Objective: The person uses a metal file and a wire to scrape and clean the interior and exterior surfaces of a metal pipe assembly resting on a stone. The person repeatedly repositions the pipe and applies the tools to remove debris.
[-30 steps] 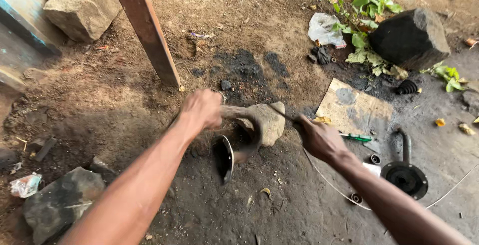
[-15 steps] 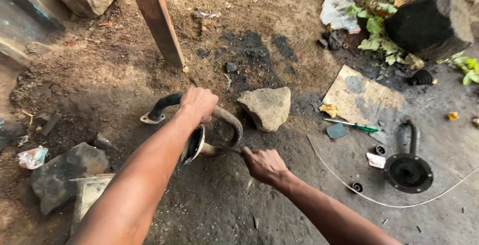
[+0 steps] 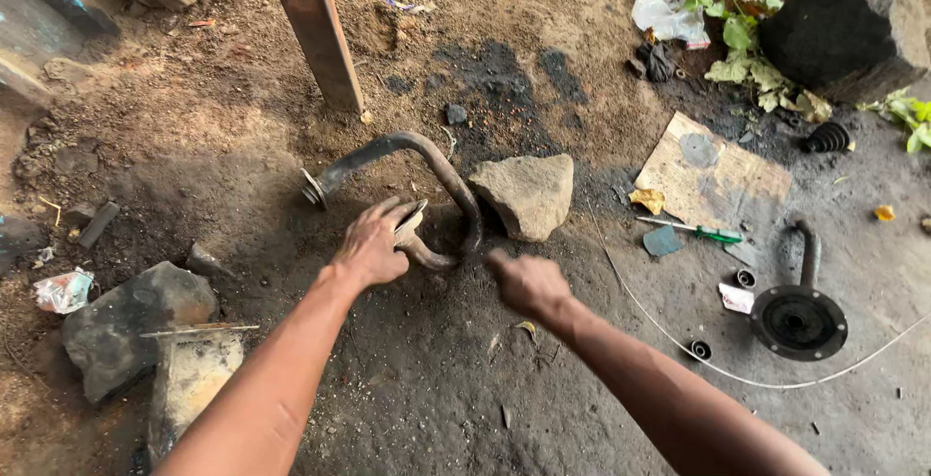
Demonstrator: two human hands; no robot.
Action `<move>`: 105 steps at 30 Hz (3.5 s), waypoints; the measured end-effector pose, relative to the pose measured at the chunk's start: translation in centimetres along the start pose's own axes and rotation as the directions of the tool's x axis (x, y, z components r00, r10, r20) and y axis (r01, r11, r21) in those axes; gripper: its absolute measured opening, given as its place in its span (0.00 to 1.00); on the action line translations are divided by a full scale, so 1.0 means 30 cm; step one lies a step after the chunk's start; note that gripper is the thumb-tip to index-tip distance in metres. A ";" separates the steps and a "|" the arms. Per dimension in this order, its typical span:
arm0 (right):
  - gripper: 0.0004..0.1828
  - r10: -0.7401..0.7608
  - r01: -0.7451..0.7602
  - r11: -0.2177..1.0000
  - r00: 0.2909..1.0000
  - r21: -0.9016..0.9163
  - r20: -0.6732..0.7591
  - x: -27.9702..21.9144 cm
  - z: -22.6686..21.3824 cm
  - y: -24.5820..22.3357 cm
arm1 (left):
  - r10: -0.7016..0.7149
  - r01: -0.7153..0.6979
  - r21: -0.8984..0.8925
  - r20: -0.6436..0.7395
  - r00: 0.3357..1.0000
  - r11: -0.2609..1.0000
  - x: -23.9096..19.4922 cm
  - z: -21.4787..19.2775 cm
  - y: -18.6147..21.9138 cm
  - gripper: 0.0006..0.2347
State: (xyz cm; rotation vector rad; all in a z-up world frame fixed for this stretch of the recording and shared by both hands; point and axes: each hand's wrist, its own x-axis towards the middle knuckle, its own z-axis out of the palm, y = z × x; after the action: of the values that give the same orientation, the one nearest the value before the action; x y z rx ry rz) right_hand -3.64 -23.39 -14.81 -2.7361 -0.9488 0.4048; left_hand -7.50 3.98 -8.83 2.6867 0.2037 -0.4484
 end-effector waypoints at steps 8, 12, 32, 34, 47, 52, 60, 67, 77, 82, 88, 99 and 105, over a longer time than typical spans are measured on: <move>0.18 0.022 -0.030 0.998 0.992 0.060 0.122 -0.005 -0.063 -0.100 | -0.031 0.024 -0.162 -0.041 0.999 0.986 -0.027 0.047 -0.017 0.42; 0.20 0.042 0.005 0.973 0.979 -0.230 0.200 0.048 -0.088 -0.099 | -0.019 0.016 -0.123 -0.021 1.000 0.992 -0.050 0.027 -0.012 0.33; 0.20 -0.014 0.012 1.000 0.954 0.009 0.301 -0.015 -0.074 -0.159 | 0.162 -0.208 0.408 0.144 0.976 0.889 -0.084 -0.168 0.134 0.15; 0.21 -0.284 0.281 0.958 0.892 0.061 0.351 -0.064 -0.007 -0.196 | 0.111 -0.190 0.409 0.209 0.972 0.893 -0.096 -0.186 0.159 0.18; 0.22 -0.092 0.122 0.987 0.965 -0.107 0.246 -0.008 -0.043 -0.121 | 0.046 -0.132 0.351 0.242 0.969 0.927 -0.156 -0.247 0.201 0.28; 0.20 -0.149 0.149 0.985 0.989 0.082 -0.008 -0.010 0.017 -0.088 | 0.028 -0.101 0.309 0.233 0.972 0.946 -0.154 -0.251 0.154 0.24; 0.15 -0.409 0.362 0.876 0.908 -0.318 -0.093 0.024 0.121 -0.022 | 0.146 -0.170 0.204 0.128 0.981 0.964 -0.183 -0.143 -0.041 0.28; 0.16 -0.187 0.178 0.947 0.982 -0.269 -0.009 0.028 0.129 -0.001 | 0.123 -0.129 0.243 0.040 0.992 0.962 -0.182 -0.151 -0.006 0.19; 0.17 0.014 0.011 0.993 0.978 -0.117 0.210 0.056 -0.070 -0.090 | 0.368 -0.316 0.289 -0.143 0.919 0.903 -0.110 -0.102 0.066 0.18; 0.14 -0.011 -0.013 0.984 0.991 0.177 0.135 0.009 -0.096 -0.088 | 0.265 -0.235 0.269 -0.082 0.961 0.934 -0.069 -0.079 0.133 0.17; 0.30 -0.123 -0.063 0.943 0.846 0.327 0.518 -0.150 -0.088 -0.111 | 0.422 -0.335 0.313 -0.273 0.865 0.889 -0.090 -0.032 0.094 0.20; 0.19 -0.083 0.078 0.992 0.995 0.101 0.047 -0.083 -0.222 -0.102 | 0.511 -0.391 0.540 -0.087 0.855 0.745 -0.032 0.002 0.259 0.05; 0.19 -0.178 0.147 0.964 0.976 0.221 0.128 -0.079 -0.169 -0.144 | 0.533 -0.374 0.692 -0.019 0.846 0.618 -0.069 -0.095 0.335 0.07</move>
State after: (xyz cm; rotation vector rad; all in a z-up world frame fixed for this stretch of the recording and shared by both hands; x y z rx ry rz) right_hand -6.26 -22.14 -8.36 -2.4444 -1.0905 0.6435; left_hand -6.56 -4.10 -1.97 3.3183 -0.7332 -0.0345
